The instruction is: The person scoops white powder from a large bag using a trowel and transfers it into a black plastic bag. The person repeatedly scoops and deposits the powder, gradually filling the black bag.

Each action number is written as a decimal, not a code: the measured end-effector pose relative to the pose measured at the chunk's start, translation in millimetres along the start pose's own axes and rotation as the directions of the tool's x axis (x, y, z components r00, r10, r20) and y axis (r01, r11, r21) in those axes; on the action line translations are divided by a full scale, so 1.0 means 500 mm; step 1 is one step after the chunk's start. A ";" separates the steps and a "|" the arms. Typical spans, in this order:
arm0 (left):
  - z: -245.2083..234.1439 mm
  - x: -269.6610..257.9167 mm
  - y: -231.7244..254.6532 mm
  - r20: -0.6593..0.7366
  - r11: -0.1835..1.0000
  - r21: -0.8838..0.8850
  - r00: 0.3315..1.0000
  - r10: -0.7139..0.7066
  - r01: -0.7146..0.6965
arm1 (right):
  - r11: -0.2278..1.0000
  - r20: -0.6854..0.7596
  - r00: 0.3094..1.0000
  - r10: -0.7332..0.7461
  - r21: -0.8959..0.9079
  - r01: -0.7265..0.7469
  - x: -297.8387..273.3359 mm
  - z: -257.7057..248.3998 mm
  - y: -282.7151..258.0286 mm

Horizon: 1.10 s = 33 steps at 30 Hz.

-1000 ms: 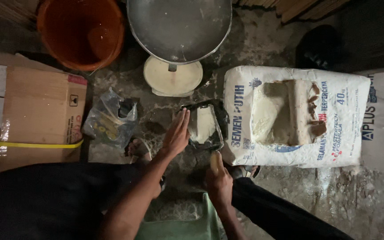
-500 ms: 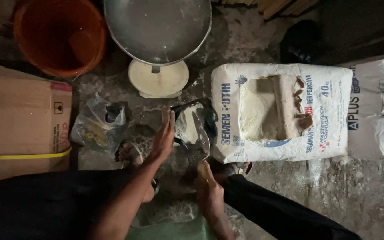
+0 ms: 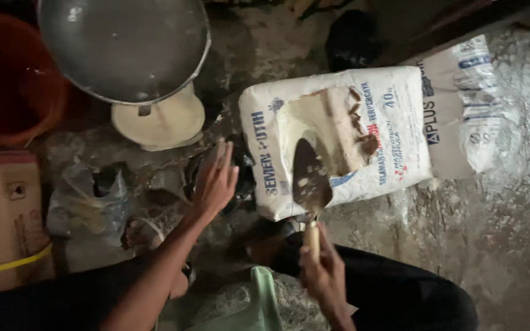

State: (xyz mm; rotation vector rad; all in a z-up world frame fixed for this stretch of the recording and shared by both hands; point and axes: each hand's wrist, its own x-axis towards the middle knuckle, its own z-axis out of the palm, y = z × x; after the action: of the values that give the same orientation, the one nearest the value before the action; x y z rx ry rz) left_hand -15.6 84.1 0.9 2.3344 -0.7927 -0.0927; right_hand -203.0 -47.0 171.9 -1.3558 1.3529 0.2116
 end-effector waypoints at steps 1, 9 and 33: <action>0.015 0.014 0.014 0.015 0.998 0.000 0.998 0.059 -0.059 | 0.994 0.013 0.996 -0.084 0.071 0.083 0.031 -0.015 0.005; 0.085 0.080 0.113 0.223 0.991 -0.097 0.968 0.115 -0.095 | 0.947 -0.129 0.960 -0.250 -0.241 0.214 0.213 -0.034 -0.010; 0.063 0.073 0.109 0.218 0.989 0.044 0.967 0.132 -0.145 | 0.836 0.279 0.958 -0.065 0.540 -0.100 0.287 -0.041 0.069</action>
State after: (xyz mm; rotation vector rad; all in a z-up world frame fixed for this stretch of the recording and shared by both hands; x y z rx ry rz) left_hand -22.6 13.0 14.7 2.3434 -1.0762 -0.2681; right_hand -195.4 -132.8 50.0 -0.7868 1.0660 0.0191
